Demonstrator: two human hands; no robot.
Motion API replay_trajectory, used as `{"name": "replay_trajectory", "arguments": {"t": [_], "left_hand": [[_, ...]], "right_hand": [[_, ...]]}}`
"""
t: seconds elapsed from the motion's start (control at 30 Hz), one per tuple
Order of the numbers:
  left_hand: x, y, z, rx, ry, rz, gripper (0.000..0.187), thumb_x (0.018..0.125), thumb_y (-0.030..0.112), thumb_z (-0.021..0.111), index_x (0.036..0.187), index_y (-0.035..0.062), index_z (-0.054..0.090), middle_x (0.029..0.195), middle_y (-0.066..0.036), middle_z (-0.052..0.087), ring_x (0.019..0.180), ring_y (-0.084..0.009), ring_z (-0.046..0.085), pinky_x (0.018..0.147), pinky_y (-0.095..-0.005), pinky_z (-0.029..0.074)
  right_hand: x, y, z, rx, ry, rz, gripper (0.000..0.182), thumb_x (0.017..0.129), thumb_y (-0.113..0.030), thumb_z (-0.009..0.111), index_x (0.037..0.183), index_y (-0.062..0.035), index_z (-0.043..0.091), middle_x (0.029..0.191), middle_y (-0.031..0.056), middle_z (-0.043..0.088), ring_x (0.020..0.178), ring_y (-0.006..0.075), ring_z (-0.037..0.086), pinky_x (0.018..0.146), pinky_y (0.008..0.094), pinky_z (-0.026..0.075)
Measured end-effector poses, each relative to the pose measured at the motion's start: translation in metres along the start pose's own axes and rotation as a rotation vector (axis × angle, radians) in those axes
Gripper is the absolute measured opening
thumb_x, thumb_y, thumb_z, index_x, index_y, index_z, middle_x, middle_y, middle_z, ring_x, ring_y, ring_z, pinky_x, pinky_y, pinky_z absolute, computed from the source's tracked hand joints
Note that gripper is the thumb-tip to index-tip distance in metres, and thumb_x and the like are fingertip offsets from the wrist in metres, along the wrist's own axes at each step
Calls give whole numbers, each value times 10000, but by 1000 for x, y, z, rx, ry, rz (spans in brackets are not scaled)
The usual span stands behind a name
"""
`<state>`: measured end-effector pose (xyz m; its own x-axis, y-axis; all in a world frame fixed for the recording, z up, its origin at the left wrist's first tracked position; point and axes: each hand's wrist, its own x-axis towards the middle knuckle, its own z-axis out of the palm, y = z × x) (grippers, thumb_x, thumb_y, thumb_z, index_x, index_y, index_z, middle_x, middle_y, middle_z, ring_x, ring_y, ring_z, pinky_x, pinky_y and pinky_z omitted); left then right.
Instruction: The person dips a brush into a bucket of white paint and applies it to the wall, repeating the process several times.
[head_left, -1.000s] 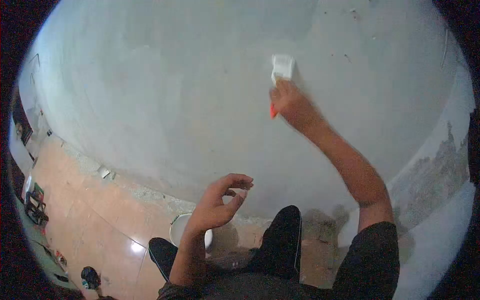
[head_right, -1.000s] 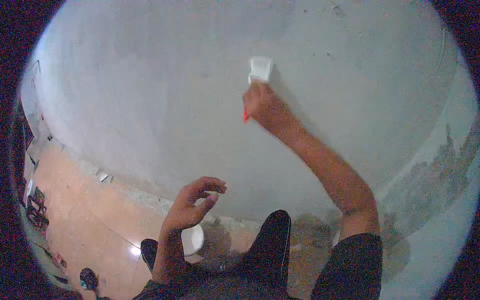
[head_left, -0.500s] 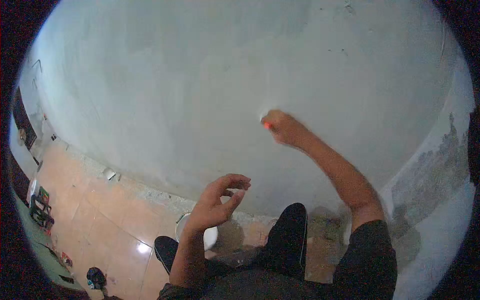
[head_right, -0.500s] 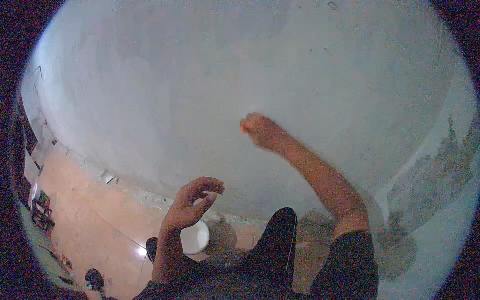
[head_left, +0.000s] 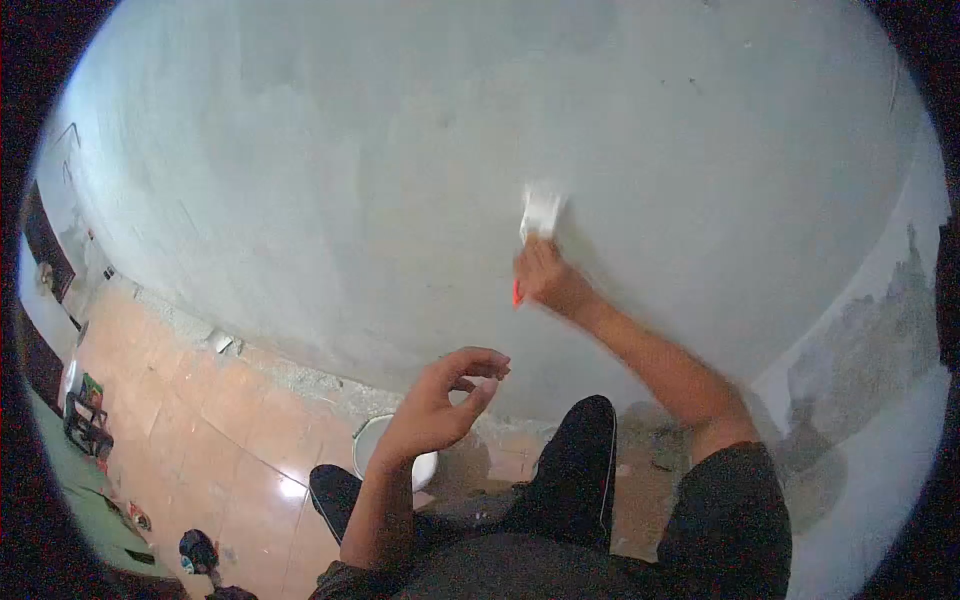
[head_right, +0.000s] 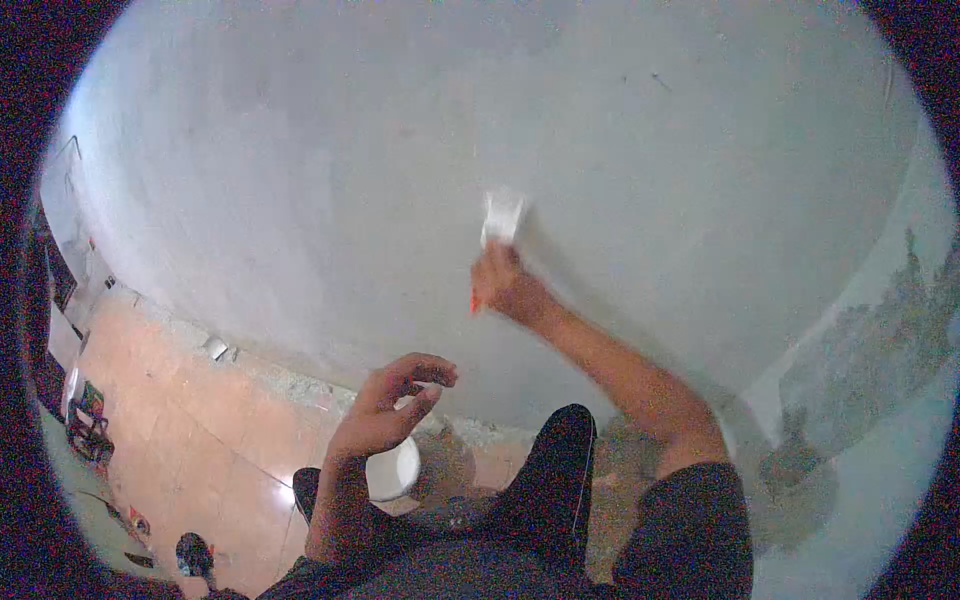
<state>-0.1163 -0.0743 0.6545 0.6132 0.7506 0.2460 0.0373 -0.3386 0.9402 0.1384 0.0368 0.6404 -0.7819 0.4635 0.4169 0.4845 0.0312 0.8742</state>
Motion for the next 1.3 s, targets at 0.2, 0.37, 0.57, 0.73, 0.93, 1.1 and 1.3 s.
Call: {"name": "replay_trajectory", "arguments": {"t": [0.2, 0.37, 0.57, 0.73, 0.93, 1.1, 1.3], "left_hand": [[-5, -8, 2, 49, -18, -65, 258, 870, 85, 552, 1126, 51, 559, 1070, -62, 623, 1023, -162, 578, 854, -319, 455], [-2, -13, 3, 10, 0, -61, 260, 872, 75, 537, 1129, 46, 559, 1073, -65, 622, 1023, -169, 582, 853, -316, 461], [6, 5, 5, 27, -33, 35, 255, 874, 79, 536, 1127, 58, 564, 1070, -60, 620, 1023, -167, 582, 849, -315, 459], [10, 12, 9, -2, -16, 32, 246, 869, 81, 538, 1112, 70, 574, 1092, -49, 610, 1027, -159, 575, 855, -319, 450], [5, 12, 4, -49, 1, 50, 248, 862, 79, 546, 1107, 66, 573, 1093, -51, 602, 1038, -160, 567, 876, -326, 438], [-2, 13, -2, -48, 24, 21, 234, 876, 98, 548, 1105, 55, 571, 1090, -57, 601, 1036, -171, 570, 877, -338, 445], [-18, 9, -11, -1, 24, 59, 218, 888, 106, 540, 1098, 59, 577, 1101, -61, 600, 1034, -179, 576, 873, -343, 452]], "right_hand": [[-64, -116, 10, 618, -144, 38, 161, 732, -159, 589, 793, -11, 604, 863, 150, 593, 932, 320, 560, 810, 396, 485], [-29, -41, 9, 1266, -302, 380, 107, 720, -33, 538, 824, -29, 564, 821, 147, 557, 886, 333, 546, 791, 417, 458], [59, 153, -35, 827, 319, 435, 151, 791, 28, 549, 934, 6, 594, 911, 155, 611, 865, 312, 597, 775, 399, 494], [88, 192, -72, 497, 444, 357, 232, 696, -6, 591, 928, -11, 585, 1027, 183, 579, 916, 349, 562, 840, 422, 471], [52, 77, -12, 476, 216, 169, 147, 714, -62, 626, 835, 4, 577, 963, 173, 574, 911, 293, 579, 805, 383, 506], [18, -7, -8, 930, -130, 82, 53, 735, -54, 588, 775, -29, 567, 809, 146, 550, 785, 287, 577, 703, 396, 491], [52, 54, 8, 1363, -240, 463, 73, 775, -76, 544, 768, -3, 546, 740, 179, 563, 699, 279, 560, 655, 395, 444]]}}
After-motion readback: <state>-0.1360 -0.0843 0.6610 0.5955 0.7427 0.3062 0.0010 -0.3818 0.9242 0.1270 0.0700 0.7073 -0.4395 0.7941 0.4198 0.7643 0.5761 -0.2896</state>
